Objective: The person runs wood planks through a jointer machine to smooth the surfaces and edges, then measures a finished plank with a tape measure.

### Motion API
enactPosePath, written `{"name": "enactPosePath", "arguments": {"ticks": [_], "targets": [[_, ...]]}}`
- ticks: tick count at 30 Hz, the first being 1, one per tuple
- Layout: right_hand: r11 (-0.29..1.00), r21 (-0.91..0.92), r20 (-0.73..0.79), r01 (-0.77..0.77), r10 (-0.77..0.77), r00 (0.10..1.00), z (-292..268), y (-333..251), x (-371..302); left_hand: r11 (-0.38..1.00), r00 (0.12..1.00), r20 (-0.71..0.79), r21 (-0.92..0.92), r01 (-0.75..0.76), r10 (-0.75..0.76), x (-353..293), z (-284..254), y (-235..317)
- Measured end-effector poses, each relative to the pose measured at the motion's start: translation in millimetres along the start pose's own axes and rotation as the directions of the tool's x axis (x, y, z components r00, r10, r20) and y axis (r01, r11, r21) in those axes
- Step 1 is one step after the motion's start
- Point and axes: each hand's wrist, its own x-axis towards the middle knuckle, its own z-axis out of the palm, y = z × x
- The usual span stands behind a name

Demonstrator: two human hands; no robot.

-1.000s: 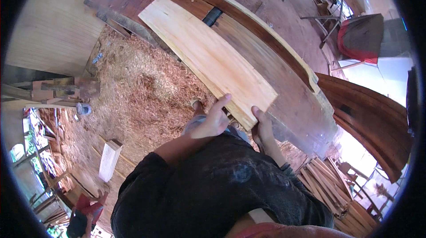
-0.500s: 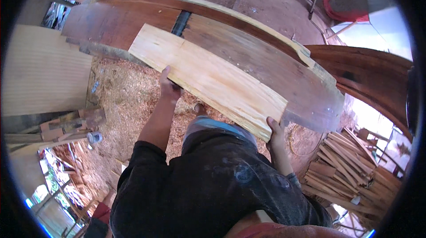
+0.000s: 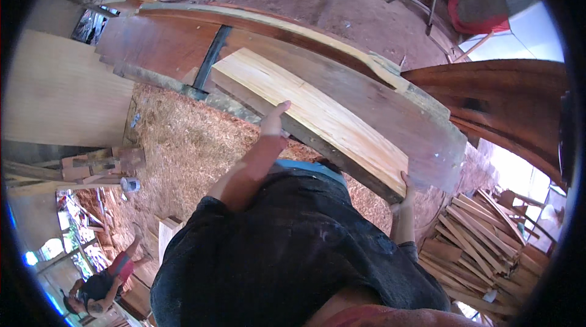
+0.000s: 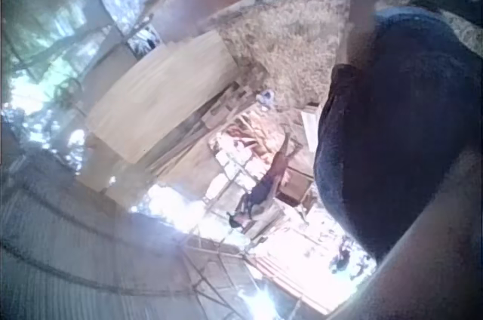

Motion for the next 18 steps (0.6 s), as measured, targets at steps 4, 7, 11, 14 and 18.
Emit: {"name": "enactPosePath", "arguments": {"ticks": [4,7,11,14,18], "targets": [[0.992,0.049,-0.033,-0.120,0.122,0.992,-52,-38,44,0.969,0.999,0.001,0.242,-0.051,0.052,7,42,-21],[0.973,-0.008,-0.115,-0.232,0.230,0.966,-66,-74,66,0.988,0.966,0.253,0.128,-0.081,0.047,16,30,-7],[0.946,0.004,-0.241,-0.323,0.315,0.918,11,-112,90,0.996,0.974,0.224,0.068,-0.052,0.035,37,45,7],[0.960,-0.085,-0.170,-0.267,0.250,0.953,42,-135,100,0.998,0.987,0.147,0.026,-0.065,0.060,56,53,18],[0.941,-0.072,-0.191,-0.332,0.314,0.930,64,-158,159,0.986,0.970,0.174,-0.037,-0.164,0.168,70,81,36]]}}
